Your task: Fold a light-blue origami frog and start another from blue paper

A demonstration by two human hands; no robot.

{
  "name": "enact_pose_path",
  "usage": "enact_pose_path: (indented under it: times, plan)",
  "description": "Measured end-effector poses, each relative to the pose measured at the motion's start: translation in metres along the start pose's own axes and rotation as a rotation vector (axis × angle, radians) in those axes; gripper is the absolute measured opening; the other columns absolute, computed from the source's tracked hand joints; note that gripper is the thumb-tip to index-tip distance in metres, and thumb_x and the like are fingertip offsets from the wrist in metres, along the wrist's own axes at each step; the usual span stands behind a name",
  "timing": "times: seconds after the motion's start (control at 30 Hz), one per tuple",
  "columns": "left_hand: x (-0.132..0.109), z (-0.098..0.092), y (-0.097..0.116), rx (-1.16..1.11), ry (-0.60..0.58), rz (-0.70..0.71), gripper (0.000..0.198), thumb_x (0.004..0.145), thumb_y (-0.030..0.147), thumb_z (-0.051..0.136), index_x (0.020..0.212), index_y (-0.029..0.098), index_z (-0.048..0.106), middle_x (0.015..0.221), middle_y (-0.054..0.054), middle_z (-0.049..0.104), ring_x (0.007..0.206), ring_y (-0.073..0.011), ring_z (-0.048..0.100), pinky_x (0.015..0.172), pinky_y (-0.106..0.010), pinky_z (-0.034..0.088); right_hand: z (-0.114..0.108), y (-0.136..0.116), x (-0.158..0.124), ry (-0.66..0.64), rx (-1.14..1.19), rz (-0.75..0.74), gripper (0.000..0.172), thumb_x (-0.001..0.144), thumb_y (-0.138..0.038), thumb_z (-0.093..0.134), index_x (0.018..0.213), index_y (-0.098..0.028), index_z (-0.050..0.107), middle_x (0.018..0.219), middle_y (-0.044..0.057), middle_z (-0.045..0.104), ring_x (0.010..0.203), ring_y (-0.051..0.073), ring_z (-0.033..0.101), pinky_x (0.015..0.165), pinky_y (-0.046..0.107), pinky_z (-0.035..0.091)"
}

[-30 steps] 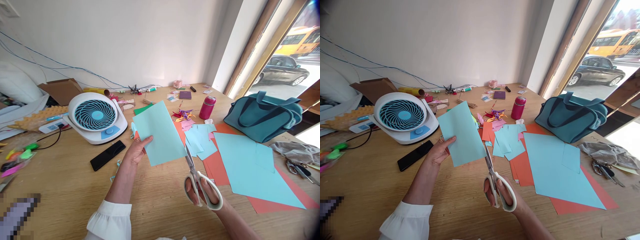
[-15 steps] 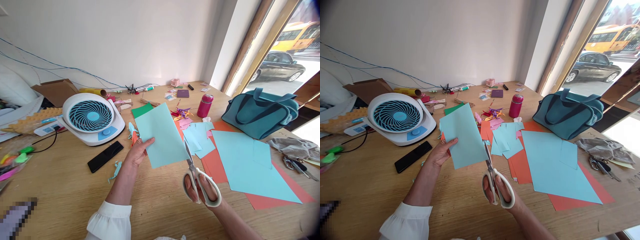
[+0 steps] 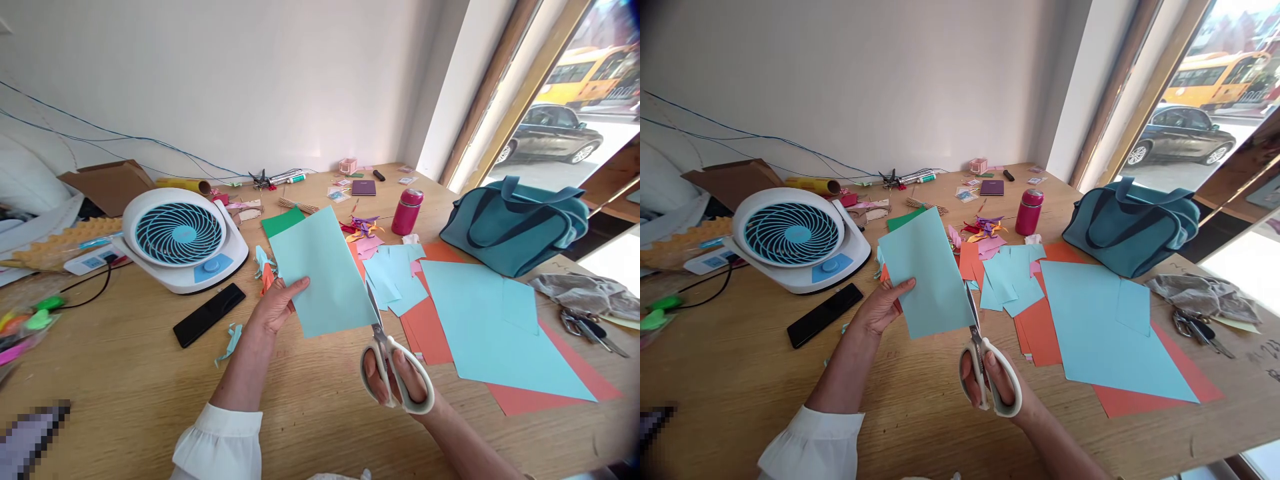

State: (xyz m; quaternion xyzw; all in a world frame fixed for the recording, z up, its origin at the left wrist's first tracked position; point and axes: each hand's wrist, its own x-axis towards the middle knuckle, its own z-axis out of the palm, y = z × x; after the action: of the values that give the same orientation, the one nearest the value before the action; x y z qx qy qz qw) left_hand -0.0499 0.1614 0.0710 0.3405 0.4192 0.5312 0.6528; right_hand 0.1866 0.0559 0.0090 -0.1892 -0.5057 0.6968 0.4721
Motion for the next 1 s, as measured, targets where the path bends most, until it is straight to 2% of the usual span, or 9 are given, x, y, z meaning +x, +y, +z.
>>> enact_pose_path:
  times: [0.23,0.4,0.53,0.7,0.83,1.0]
  plan:
    - [0.001,0.001,-0.004,0.028,-0.005,0.013,0.05,0.063,0.023,0.087,0.11,0.017,0.07,0.108,-0.01,0.075,0.094,-0.0254,0.073,0.084,-0.035,0.059,0.003,-0.007,0.003,0.019,-0.033,-0.007,0.05,0.096,-0.062,0.035,0.089,-0.019,0.061,0.051,0.0,0.054,0.045,0.014,0.045,0.047,0.029,0.036]
    - [0.0,0.001,-0.003,0.021,0.007,0.01,0.053,0.061,0.023,0.088,0.11,0.016,0.07,0.108,-0.011,0.075,0.095,-0.0263,0.072,0.085,-0.036,0.059,-0.001,0.002,0.001,0.017,0.027,-0.01,0.049,0.096,-0.061,0.037,0.085,-0.018,0.059,0.048,-0.002,0.05,0.039,0.011,0.04,0.039,0.024,0.028]
    - [-0.001,0.002,-0.001,0.026,0.009,0.005,0.056,0.059,0.023,0.089,0.111,0.015,0.069,0.108,-0.011,0.075,0.094,-0.0259,0.072,0.084,-0.035,0.059,0.0,0.002,0.001,0.021,0.027,-0.025,0.047,0.096,-0.059,0.038,0.084,-0.019,0.059,0.047,-0.003,0.047,0.038,0.01,0.037,0.038,0.024,0.027]
    - [0.0,0.0,0.0,0.047,0.003,-0.006,0.057,0.06,0.025,0.089,0.112,0.015,0.068,0.108,-0.011,0.075,0.095,-0.0263,0.072,0.084,-0.037,0.059,0.004,-0.001,-0.001,0.04,-0.007,0.03,0.048,0.096,-0.06,0.038,0.081,-0.019,0.058,0.047,-0.003,0.045,0.039,0.009,0.036,0.04,0.025,0.028]
    - [0.001,-0.005,0.001,0.065,-0.006,-0.01,0.055,0.06,0.028,0.089,0.109,0.015,0.069,0.104,-0.011,0.076,0.093,-0.0267,0.073,0.085,-0.037,0.059,0.004,0.001,-0.002,0.009,0.005,0.034,0.047,0.096,-0.06,0.039,0.084,-0.02,0.06,0.049,-0.003,0.046,0.041,0.01,0.037,0.041,0.025,0.029]
    - [-0.001,-0.008,0.006,0.07,-0.015,0.035,0.056,0.059,0.026,0.089,0.111,0.017,0.069,0.104,-0.008,0.076,0.09,-0.0234,0.073,0.076,-0.031,0.06,0.006,-0.003,-0.001,-0.053,-0.011,0.032,0.048,0.097,-0.06,0.036,0.089,-0.02,0.061,0.053,-0.001,0.051,0.045,0.012,0.041,0.047,0.028,0.033]
